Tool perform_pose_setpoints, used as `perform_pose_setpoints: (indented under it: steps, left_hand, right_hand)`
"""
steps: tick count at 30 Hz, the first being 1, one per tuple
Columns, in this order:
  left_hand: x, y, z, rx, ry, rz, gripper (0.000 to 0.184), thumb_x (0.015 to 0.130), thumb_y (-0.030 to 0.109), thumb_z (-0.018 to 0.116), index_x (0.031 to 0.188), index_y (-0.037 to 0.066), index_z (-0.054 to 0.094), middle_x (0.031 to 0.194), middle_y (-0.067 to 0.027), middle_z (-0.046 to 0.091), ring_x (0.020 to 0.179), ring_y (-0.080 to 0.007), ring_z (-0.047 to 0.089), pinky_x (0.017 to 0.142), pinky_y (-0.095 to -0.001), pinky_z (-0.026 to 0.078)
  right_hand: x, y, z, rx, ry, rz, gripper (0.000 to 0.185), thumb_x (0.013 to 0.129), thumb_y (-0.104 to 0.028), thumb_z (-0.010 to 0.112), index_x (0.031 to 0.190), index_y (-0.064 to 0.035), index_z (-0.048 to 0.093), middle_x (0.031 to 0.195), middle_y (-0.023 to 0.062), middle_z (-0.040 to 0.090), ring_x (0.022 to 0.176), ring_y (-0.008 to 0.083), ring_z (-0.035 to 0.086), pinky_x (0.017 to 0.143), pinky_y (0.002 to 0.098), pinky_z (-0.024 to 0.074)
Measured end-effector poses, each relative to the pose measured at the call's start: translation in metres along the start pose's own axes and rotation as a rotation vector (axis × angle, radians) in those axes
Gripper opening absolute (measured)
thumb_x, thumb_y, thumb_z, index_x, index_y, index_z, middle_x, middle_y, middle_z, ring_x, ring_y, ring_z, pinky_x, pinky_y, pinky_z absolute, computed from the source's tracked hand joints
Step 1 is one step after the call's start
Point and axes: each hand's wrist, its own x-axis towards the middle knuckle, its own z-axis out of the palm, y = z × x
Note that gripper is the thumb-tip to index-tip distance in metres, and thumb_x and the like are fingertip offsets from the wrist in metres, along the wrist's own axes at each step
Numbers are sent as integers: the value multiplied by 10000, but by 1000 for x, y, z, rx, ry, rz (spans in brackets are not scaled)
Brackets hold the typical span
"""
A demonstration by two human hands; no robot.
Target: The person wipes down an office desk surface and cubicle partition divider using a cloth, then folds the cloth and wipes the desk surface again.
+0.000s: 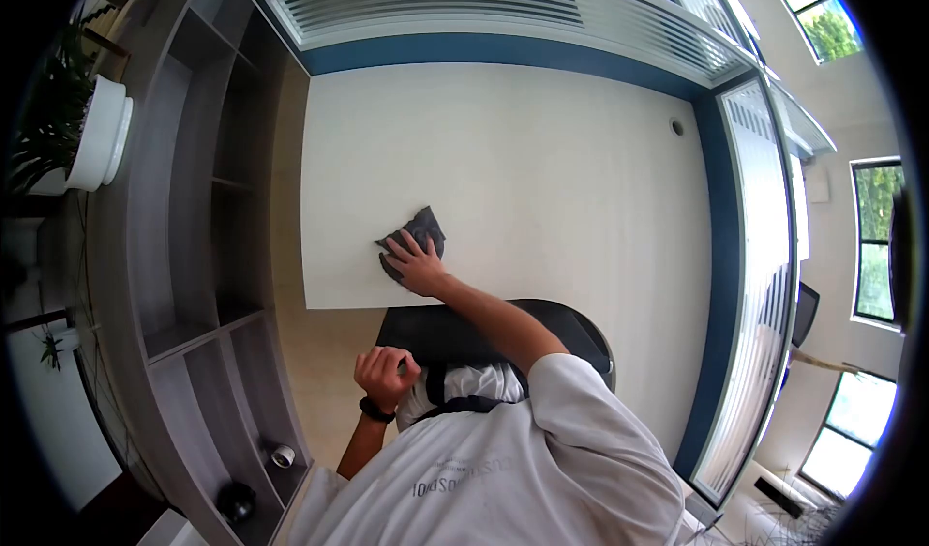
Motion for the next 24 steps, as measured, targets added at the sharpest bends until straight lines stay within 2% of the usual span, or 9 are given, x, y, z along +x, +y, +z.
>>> perform_pose_setpoints:
  steps: [5, 7, 9, 10, 14, 17, 21, 22, 24]
  left_hand:
    - [12, 12, -8, 27, -51, -70, 106, 794, 170, 650, 717, 149, 580, 685, 9, 613, 627, -213, 600, 554, -362, 364]
    - [12, 13, -8, -6, -74, -71, 76, 795, 148, 662, 746, 135, 606, 707, -14, 634, 657, -241, 620, 570, -379, 411]
    - [15, 13, -7, -126, -137, -161, 43, 799, 113, 675, 782, 115, 636, 711, -30, 644, 666, -255, 632, 589, -387, 465]
    - [19, 18, -9, -180, -221, -287, 33, 805, 99, 688, 803, 98, 656, 704, -45, 645, 643, -263, 634, 583, -382, 494]
    - [27, 23, -4, -81, -234, -85, 32, 811, 92, 683, 791, 95, 657, 671, -55, 624, 585, -263, 610, 540, -375, 472]
    - [25, 27, -5, -30, -147, -49, 41, 808, 81, 676, 780, 85, 646, 658, -58, 609, 589, -265, 605, 543, -380, 466]
    - [13, 16, 0, -54, -8, 35, 65, 815, 67, 648, 774, 76, 598, 668, -67, 601, 602, -284, 597, 550, -393, 456]
    - [9, 15, 1, -41, -6, -2, 68, 821, 66, 635, 776, 77, 586, 674, -69, 604, 596, -288, 590, 544, -396, 447]
    - [8, 16, 3, -36, 9, -19, 69, 821, 71, 637, 774, 77, 586, 673, -70, 604, 592, -287, 587, 542, -396, 443]
  right_hand:
    - [-35, 51, -6, 107, 67, -119, 613, 825, -180, 662, 1416, -256, 522, 1616, -19, 281, 1518, 259, 170, 1188, 565, 238]
    - [-78, 92, -27, 127, 59, -17, 622, 793, -147, 673, 1392, -264, 550, 1603, -26, 310, 1508, 261, 206, 1190, 545, 248]
    - [-127, 150, -19, 143, 172, 125, 647, 749, -130, 709, 1370, -256, 574, 1582, -2, 354, 1487, 279, 253, 1181, 523, 276]
    - [-192, 200, -31, 164, 203, 267, 712, 688, -71, 737, 1370, -195, 576, 1563, 51, 382, 1472, 315, 273, 1179, 497, 302]
    - [-349, 274, -26, 283, 426, 768, 694, 730, -125, 748, 1392, -162, 545, 1516, 120, 441, 1413, 362, 364, 1152, 469, 347]
    - [-441, 272, 21, 303, 667, 1104, 677, 812, -183, 726, 1442, -153, 482, 1520, 156, 426, 1401, 402, 366, 1148, 464, 350]
    - [-474, 227, 99, 14, 876, 1273, 641, 885, -206, 659, 1484, -170, 434, 1518, 149, 427, 1410, 386, 356, 1132, 504, 320]
    - [-469, 220, 114, 22, 841, 1342, 647, 926, -238, 616, 1521, -191, 364, 1576, 96, 352, 1460, 342, 289, 1137, 601, 253]
    - [-452, 197, 115, 1, 814, 1413, 657, 942, -265, 574, 1543, -188, 319, 1598, 96, 301, 1490, 330, 222, 1149, 619, 215]
